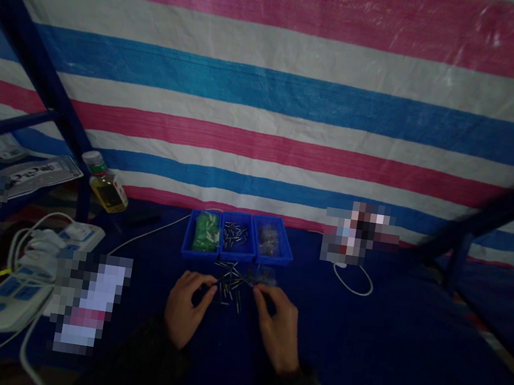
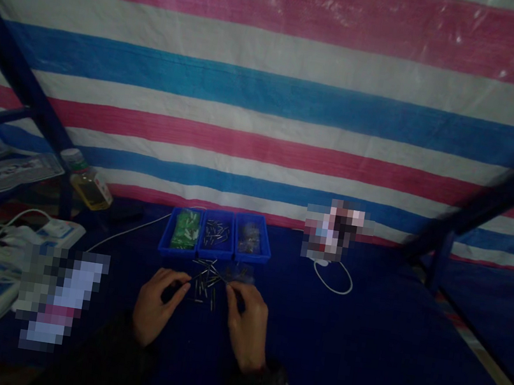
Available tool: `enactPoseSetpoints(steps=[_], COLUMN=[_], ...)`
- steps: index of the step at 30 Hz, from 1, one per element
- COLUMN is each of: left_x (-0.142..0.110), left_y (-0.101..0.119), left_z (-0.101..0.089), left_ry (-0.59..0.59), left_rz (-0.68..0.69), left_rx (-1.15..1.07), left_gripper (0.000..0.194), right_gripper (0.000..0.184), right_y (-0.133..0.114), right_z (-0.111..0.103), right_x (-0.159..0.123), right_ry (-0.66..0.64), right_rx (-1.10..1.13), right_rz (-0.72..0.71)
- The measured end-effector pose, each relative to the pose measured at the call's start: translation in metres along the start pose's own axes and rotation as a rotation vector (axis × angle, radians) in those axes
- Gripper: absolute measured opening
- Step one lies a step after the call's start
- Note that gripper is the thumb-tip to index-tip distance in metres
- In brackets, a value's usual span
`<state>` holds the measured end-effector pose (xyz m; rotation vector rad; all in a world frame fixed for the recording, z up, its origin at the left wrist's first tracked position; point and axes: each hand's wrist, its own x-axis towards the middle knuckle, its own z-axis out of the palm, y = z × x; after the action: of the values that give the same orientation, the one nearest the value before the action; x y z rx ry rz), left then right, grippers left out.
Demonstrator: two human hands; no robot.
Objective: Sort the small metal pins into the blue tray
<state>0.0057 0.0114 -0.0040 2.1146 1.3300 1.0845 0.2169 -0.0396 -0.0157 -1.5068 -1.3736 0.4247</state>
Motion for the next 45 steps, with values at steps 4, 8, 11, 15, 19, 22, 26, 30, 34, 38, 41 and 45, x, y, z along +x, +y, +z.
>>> enactPoseSetpoints(steps=[4,8,11,15,19,22,26,30,34,38,41,45], left_x=[-0.002,-0.004,-0.005,-0.006,-0.007,-0.007,-0.007,-0.006,-0.006,-0.006,-0.006,-0.005], left_y=[-0.002,-0.006,-0.009,-0.009,-0.007,-0.004,-0.001,-0.002,0.0,0.002,0.004,0.005], left_z=[0.004,0.004,0.004,0.006,0.007,0.006,0.004,0.002,0.0,-0.002,-0.002,-0.002], left_ry=[-0.094,-0.154,-0.194,-0.22,-0.222,-0.218,-0.208,-0.197,-0.195,-0.189,-0.167,-0.185], left_rz=[0.075,0.1,0.095,0.119,0.148,0.163,0.159,0.126,0.134,0.161,0.164,0.197], left_rx=[0.147,0.229,0.266,0.295,0.317,0.283,0.162,0.053,-0.027,-0.063,-0.055,-0.037], left_gripper=[0.008,0.006,0.008,0.011,0.015,0.016,0.018,0.02,0.021,0.023,0.02,0.019], right_gripper=[0.023,0.022,0.019,0.016,0.016,0.015,0.011,0.014,0.014,0.018,0.018,0.017], right_y=[-0.005,-0.006,-0.005,-0.005,-0.01,-0.017,-0.027,-0.031,-0.03,-0.028,-0.027,-0.026], right_z=[0.004,0.006,0.006,0.006,0.006,0.009,0.02,0.027,0.027,0.027,0.027,0.026], right_x=[-0.002,-0.005,-0.005,-0.005,-0.006,-0.009,-0.014,-0.018,-0.018,-0.017,-0.017,-0.019], right_ry=[-0.084,-0.115,-0.119,-0.124,-0.12,-0.153,-0.221,-0.23,-0.186,-0.187,-0.157,-0.132], right_rx=[-0.122,-0.162,-0.162,-0.153,-0.134,-0.109,-0.118,-0.105,-0.079,-0.076,-0.069,-0.067], right_rz=[-0.13,-0.167,-0.158,-0.158,-0.183,-0.222,-0.258,-0.283,-0.242,-0.266,-0.271,-0.239])
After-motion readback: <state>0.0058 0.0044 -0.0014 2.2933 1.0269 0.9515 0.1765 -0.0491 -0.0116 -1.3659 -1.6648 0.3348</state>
